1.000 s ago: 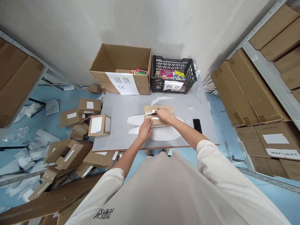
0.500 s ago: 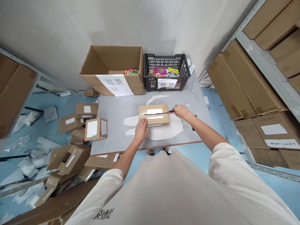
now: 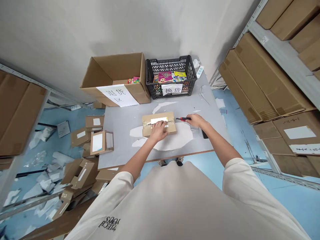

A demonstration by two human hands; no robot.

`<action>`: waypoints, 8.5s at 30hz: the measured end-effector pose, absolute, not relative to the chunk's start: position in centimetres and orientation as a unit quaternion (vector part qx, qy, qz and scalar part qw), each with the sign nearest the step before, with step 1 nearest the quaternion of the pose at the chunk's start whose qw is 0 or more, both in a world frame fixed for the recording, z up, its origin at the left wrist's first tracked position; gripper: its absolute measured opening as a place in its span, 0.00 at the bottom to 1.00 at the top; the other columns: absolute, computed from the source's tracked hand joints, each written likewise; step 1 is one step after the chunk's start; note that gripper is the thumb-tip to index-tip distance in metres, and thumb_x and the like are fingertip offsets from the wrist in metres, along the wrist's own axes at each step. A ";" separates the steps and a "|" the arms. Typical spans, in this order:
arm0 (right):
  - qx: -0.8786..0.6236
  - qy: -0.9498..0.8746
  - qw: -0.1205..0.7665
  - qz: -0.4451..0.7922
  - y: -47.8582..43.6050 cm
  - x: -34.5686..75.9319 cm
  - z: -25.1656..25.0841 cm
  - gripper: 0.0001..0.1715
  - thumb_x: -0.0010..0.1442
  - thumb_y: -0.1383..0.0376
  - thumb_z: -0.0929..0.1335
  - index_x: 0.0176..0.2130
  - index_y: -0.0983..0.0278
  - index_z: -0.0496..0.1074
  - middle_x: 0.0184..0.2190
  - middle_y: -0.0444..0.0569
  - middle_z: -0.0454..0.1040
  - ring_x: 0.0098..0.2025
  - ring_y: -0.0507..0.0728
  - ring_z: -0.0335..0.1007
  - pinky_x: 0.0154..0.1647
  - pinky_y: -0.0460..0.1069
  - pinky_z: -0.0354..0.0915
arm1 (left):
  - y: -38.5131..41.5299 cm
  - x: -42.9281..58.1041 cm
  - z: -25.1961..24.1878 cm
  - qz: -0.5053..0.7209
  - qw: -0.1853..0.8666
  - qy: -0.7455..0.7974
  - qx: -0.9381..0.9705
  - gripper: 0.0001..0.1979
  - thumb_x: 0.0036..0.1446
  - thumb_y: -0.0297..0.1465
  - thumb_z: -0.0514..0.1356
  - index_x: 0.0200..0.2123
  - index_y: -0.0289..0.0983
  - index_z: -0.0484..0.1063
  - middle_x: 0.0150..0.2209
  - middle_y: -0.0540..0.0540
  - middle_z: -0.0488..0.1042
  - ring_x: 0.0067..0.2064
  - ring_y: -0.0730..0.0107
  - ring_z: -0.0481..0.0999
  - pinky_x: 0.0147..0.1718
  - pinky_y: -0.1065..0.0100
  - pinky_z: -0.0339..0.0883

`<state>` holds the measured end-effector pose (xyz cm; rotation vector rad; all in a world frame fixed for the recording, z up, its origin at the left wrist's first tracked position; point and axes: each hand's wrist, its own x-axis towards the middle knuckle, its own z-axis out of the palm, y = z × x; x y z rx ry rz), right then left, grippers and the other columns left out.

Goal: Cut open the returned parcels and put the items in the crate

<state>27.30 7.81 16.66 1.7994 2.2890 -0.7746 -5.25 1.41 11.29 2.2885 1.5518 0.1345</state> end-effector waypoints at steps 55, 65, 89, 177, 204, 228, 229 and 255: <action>0.529 0.682 -0.001 -0.505 10.2 26.1 12.0 0.27 0.68 0.46 0.71 0.52 0.63 0.84 0.30 0.44 0.78 0.31 0.54 0.70 0.36 0.47 0.64 | 3.5 -4.1 11.0 -0.022 0.185 0.540 0.821 0.38 0.58 0.36 0.76 0.69 0.43 0.69 0.63 0.36 0.71 0.62 0.43 0.79 0.81 0.37 0.43; 0.536 0.630 -0.028 -0.562 7.7 27.7 10.7 0.26 0.68 0.42 0.71 0.46 0.61 0.79 0.30 0.44 0.78 0.26 0.53 0.67 0.27 0.46 0.59 | 4.0 -4.4 11.1 -0.012 0.193 0.528 0.827 0.44 0.58 0.38 0.76 0.73 0.40 0.65 0.64 0.34 0.71 0.64 0.41 0.77 0.80 0.41 0.47; 0.523 0.820 -0.071 -0.223 3.5 26.3 10.0 0.28 0.78 0.55 0.67 0.71 0.56 0.78 0.52 0.59 0.81 0.55 0.69 0.75 0.57 0.59 0.68 | 6.7 -4.2 9.9 0.064 0.153 0.563 0.810 0.34 0.76 0.33 0.46 0.82 0.34 0.54 0.81 0.27 0.57 0.83 0.43 0.53 0.75 0.38 0.48; 0.590 0.467 -0.271 -0.601 3.7 17.6 8.8 0.20 0.68 0.46 0.72 0.45 0.58 0.71 0.47 0.54 0.87 0.51 0.62 0.85 0.51 0.54 0.76 | 2.0 -9.6 11.4 -0.053 0.208 0.468 0.857 0.57 0.54 0.26 0.68 0.83 0.42 0.46 0.79 0.30 0.57 0.83 0.40 0.53 0.78 0.37 0.45; 0.498 0.785 -0.051 -0.365 8.1 24.0 11.9 0.20 0.70 0.53 0.74 0.55 0.58 0.86 0.46 0.50 0.89 0.44 0.61 0.81 0.45 0.49 0.69 | 2.4 -6.2 12.2 -0.121 0.121 0.510 0.843 0.48 0.51 0.43 0.79 0.70 0.37 0.66 0.66 0.29 0.73 0.68 0.36 0.74 0.79 0.39 0.43; 0.451 0.835 0.127 -0.288 12.5 21.0 13.2 0.20 0.73 0.58 0.68 0.58 0.56 0.84 0.51 0.53 0.86 0.48 0.63 0.79 0.44 0.50 0.65 | 2.5 -7.8 9.8 -0.052 0.120 0.529 0.838 0.48 0.44 0.46 0.82 0.63 0.36 0.70 0.62 0.29 0.72 0.68 0.34 0.71 0.77 0.39 0.50; 0.452 0.829 0.129 -0.303 12.7 21.3 13.1 0.20 0.72 0.58 0.69 0.57 0.56 0.84 0.49 0.52 0.86 0.46 0.62 0.79 0.44 0.50 0.64 | 2.5 -7.9 9.8 -0.045 0.123 0.531 0.837 0.47 0.44 0.46 0.82 0.63 0.37 0.70 0.62 0.30 0.72 0.68 0.35 0.71 0.76 0.39 0.51; 0.472 0.620 -0.020 -0.626 6.7 23.8 9.6 0.35 0.61 0.36 0.75 0.49 0.62 0.81 0.26 0.42 0.75 0.27 0.53 0.66 0.27 0.46 0.60 | 1.9 -8.5 11.5 -0.044 0.163 0.529 0.832 0.44 0.49 0.46 0.82 0.63 0.41 0.70 0.61 0.34 0.69 0.66 0.39 0.72 0.71 0.45 0.64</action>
